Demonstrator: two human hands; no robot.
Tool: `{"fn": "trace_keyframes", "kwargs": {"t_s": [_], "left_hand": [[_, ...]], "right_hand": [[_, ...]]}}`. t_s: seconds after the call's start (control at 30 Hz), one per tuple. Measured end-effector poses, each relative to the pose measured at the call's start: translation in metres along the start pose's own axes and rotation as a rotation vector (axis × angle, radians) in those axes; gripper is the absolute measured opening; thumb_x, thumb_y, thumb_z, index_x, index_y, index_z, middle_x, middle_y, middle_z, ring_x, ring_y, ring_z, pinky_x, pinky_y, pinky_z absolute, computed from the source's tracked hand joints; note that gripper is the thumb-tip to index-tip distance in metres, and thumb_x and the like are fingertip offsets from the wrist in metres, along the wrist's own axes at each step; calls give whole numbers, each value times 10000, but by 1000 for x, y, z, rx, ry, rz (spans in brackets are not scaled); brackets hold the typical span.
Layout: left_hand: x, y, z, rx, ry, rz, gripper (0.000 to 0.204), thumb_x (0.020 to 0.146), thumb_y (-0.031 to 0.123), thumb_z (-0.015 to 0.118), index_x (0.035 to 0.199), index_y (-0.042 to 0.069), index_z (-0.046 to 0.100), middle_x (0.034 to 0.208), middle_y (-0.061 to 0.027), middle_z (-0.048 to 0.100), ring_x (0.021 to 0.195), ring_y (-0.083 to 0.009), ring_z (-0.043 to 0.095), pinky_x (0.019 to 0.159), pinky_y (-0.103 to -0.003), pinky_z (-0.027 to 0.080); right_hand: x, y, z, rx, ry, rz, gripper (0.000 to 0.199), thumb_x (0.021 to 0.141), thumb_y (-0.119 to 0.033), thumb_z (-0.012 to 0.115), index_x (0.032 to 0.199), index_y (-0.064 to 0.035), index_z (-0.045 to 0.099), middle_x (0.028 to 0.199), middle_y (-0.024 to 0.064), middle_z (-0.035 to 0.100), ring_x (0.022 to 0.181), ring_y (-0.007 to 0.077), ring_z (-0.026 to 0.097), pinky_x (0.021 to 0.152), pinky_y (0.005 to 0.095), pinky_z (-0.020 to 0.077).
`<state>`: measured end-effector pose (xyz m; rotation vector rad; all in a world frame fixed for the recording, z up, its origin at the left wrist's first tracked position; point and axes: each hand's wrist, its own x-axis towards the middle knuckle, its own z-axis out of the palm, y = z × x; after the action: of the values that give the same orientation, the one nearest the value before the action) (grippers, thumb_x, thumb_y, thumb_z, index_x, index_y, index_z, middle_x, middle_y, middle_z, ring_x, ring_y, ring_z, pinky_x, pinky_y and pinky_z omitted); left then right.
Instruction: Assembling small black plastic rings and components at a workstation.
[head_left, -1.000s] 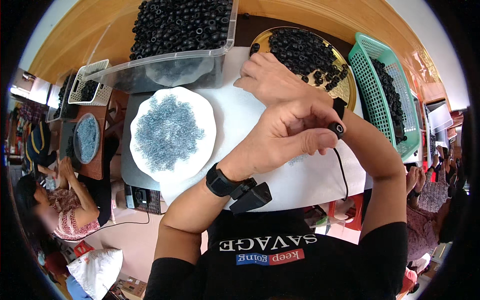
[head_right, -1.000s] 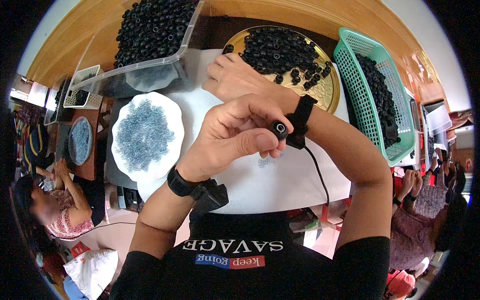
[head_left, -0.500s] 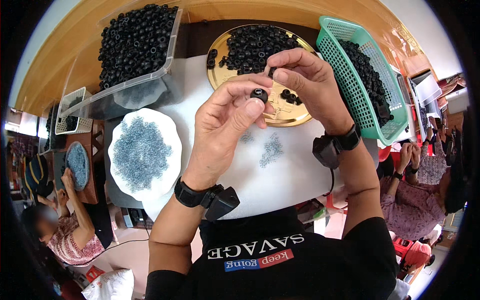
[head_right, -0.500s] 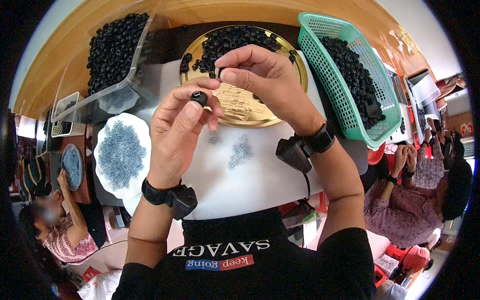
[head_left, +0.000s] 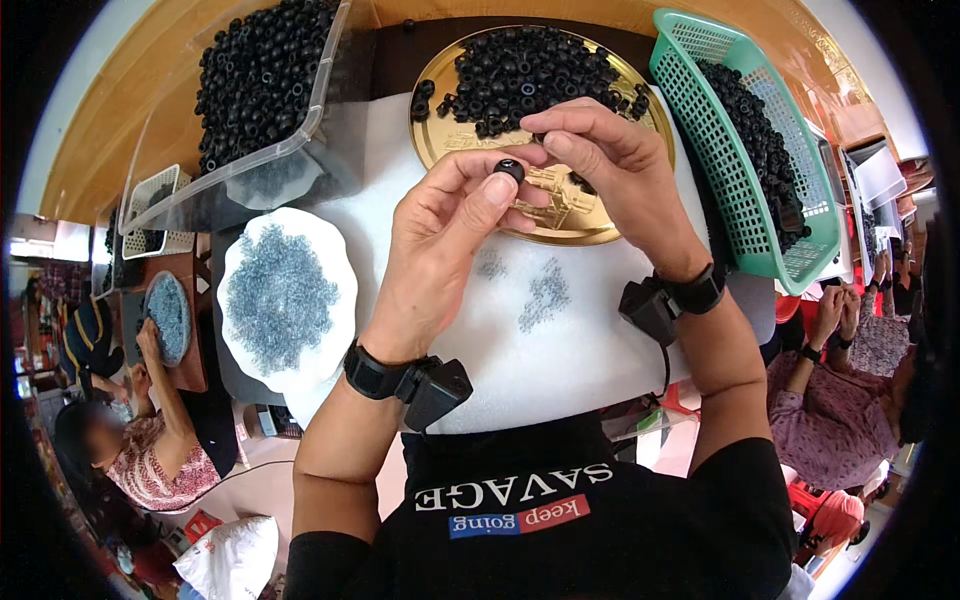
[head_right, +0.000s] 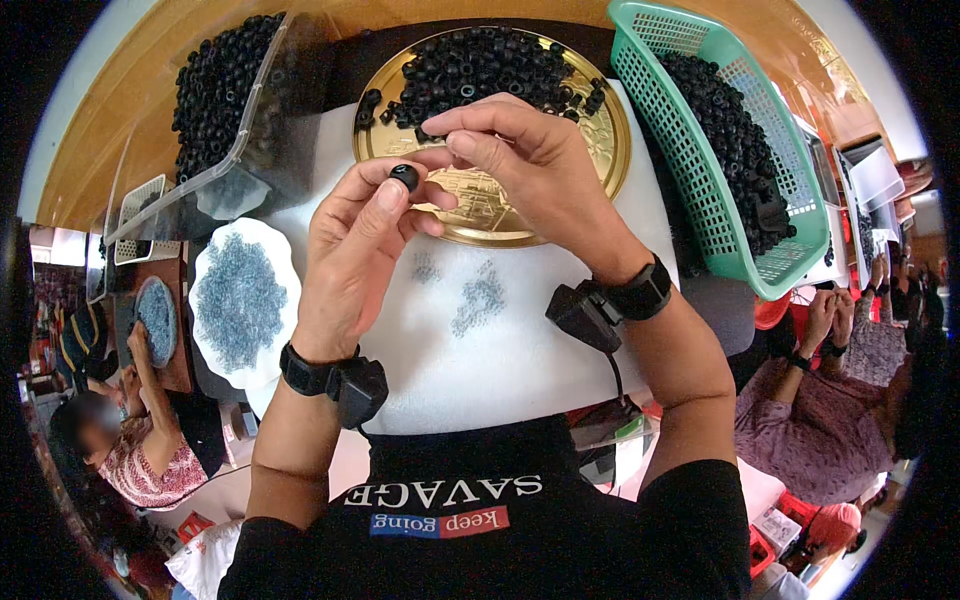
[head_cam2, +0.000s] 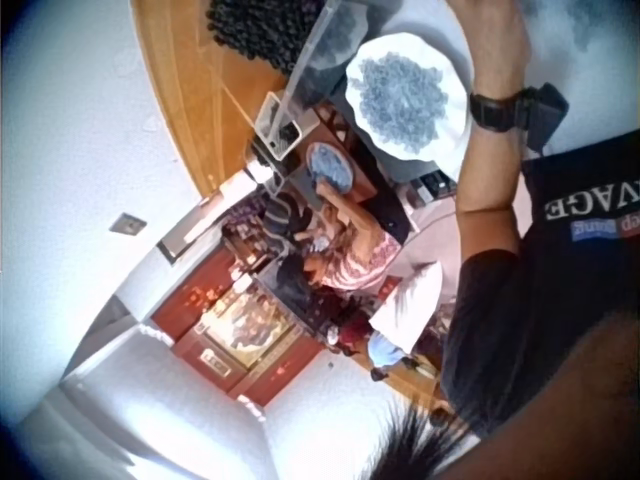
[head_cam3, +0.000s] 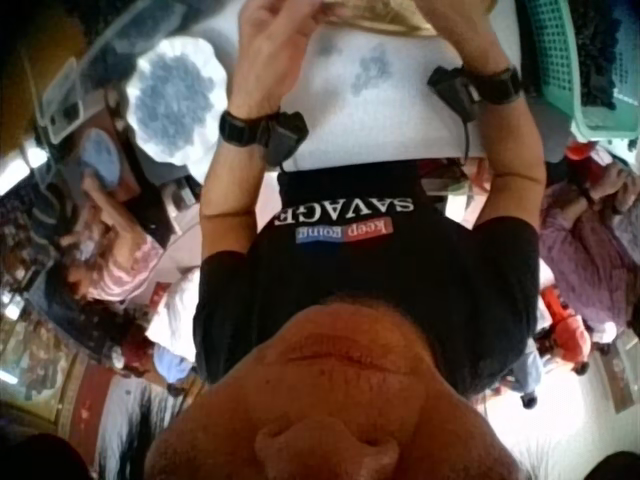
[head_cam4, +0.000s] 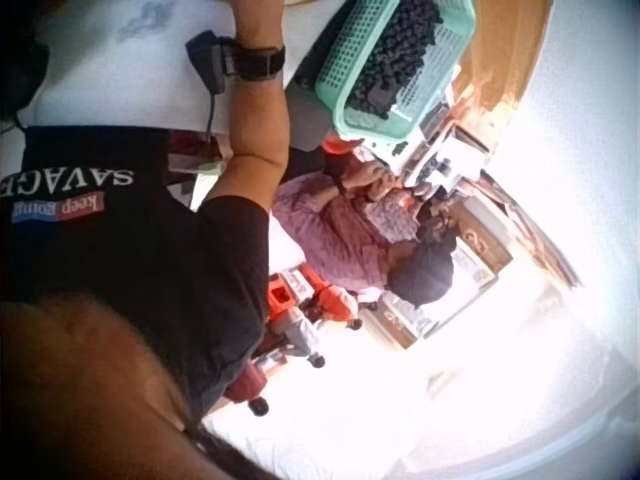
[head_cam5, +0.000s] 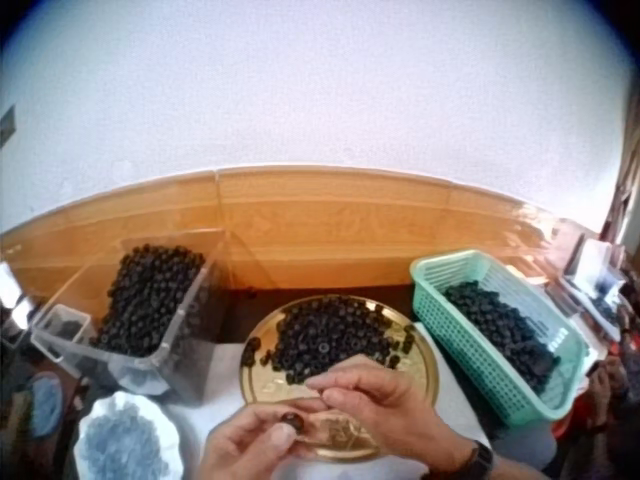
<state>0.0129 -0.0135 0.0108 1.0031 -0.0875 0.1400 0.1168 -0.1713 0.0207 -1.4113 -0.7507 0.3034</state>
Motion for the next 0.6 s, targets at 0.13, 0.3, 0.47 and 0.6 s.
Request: {"fn": "trace_keyframes", "kwargs": {"t_s": [0.13,0.3,0.47,0.6], "left_hand": [[0,-4,-4,78,-8,-37,216,962,158,545,1114,6,564,1094,-95,635,873,-124,601,762,-260,498],[-1,-3,-1,179,12,-69,204,973,171,531,1101,13,555,996,-63,634,796,-92,566,725,-240,481],[-1,-4,1,268,-3,-87,216,982,174,513,1103,-4,534,929,-41,609,781,-84,545,710,-226,468],[-2,-6,2,326,7,-81,208,986,174,504,1105,4,529,914,-33,597,769,-78,537,700,-223,461]], "right_hand": [[-2,-15,-6,-203,-75,-33,189,928,-86,583,1083,0,650,1016,60,654,939,106,621,836,231,491],[-5,-29,-11,-33,-116,123,198,898,-104,631,1066,-3,651,976,29,657,899,98,619,822,234,491],[-5,-28,-12,-34,-152,167,166,884,-87,633,1030,-14,661,970,23,649,889,102,614,835,240,485],[-6,-24,-14,-102,-196,140,153,892,-76,614,1019,-8,666,976,21,645,885,98,610,829,238,485]]}}
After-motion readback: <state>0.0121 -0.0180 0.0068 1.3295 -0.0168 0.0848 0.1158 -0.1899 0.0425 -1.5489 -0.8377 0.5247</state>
